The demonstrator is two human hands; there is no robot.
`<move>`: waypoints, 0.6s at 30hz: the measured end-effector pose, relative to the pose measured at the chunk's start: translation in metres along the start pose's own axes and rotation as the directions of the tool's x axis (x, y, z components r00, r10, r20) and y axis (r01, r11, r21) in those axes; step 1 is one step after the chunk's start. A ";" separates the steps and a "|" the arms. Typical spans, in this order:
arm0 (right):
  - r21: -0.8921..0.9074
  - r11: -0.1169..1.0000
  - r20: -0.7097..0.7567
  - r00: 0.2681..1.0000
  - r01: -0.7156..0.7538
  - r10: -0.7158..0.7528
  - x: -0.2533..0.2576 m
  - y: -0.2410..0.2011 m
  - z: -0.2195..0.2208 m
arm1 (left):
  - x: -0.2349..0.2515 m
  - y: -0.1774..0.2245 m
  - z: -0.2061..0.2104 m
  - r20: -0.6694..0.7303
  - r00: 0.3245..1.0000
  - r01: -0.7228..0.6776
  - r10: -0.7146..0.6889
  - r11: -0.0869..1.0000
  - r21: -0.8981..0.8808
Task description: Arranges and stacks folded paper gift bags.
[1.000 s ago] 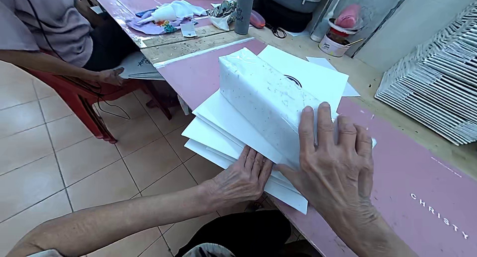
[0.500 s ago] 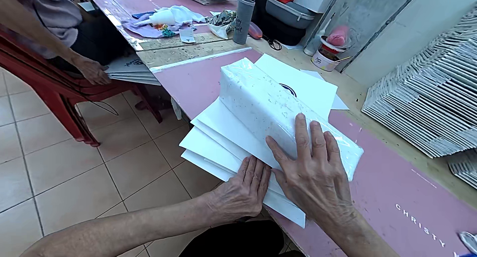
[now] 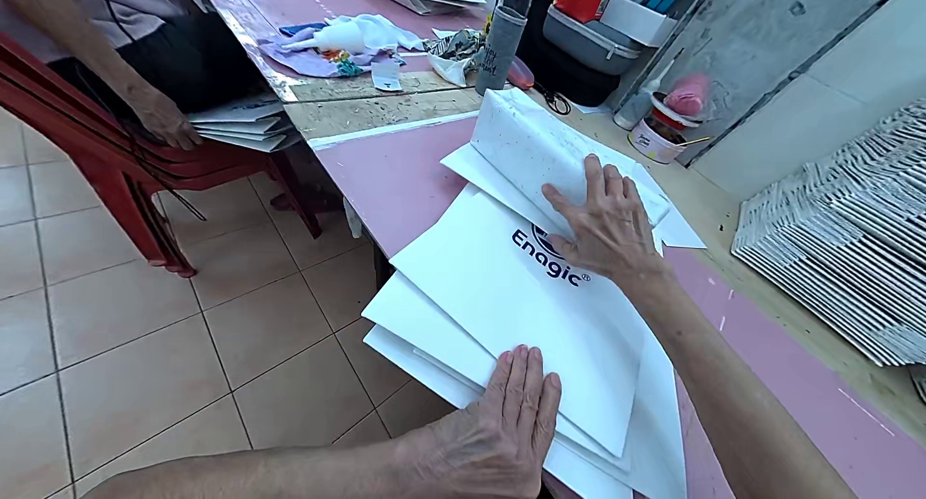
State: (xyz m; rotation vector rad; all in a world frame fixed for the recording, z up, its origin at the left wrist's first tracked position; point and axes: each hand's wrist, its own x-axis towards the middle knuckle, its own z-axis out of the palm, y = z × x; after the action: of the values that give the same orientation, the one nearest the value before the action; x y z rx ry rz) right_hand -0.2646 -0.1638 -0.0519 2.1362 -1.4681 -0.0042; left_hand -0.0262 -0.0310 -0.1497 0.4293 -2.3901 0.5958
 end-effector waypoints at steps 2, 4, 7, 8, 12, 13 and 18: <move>0.005 1.000 -0.005 1.000 0.002 -0.002 0.015 0.008 0.012 | -0.001 0.001 0.000 0.008 1.000 0.022 -0.022 1.000 -0.004; 0.004 1.000 0.026 1.000 -0.010 0.010 0.028 0.011 0.018 | -0.002 0.002 0.001 0.002 0.999 0.044 -0.044 0.999 -0.016; 0.020 0.998 0.122 0.991 -0.062 0.059 0.043 0.010 0.017 | -0.004 -0.002 0.002 -0.020 0.999 0.038 -0.038 0.999 -0.029; 0.024 0.997 0.147 0.987 -0.075 0.071 0.045 0.010 0.014 | -0.004 -0.004 0.002 -0.039 0.998 0.039 -0.041 0.998 -0.053; 0.200 0.975 0.089 0.993 -0.093 0.077 0.030 0.005 -0.003 | 0.002 -0.018 0.000 -0.077 0.993 0.070 -0.088 0.973 -0.219; 0.249 0.966 0.011 0.997 -0.075 0.074 0.018 0.000 -0.007 | 0.003 -0.020 0.000 -0.074 0.993 0.072 -0.092 0.967 -0.243; 0.295 0.852 0.093 0.900 -0.432 0.425 -0.064 -0.055 -0.047 | 0.004 -0.022 0.003 -0.113 0.993 -0.043 0.027 0.989 -0.140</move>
State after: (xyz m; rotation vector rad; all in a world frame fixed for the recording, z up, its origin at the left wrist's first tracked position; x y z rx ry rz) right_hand -0.2291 -0.0744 -0.0542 1.9872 -2.0469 0.3901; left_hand -0.0212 -0.0521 -0.1425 0.2849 -2.3195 0.4484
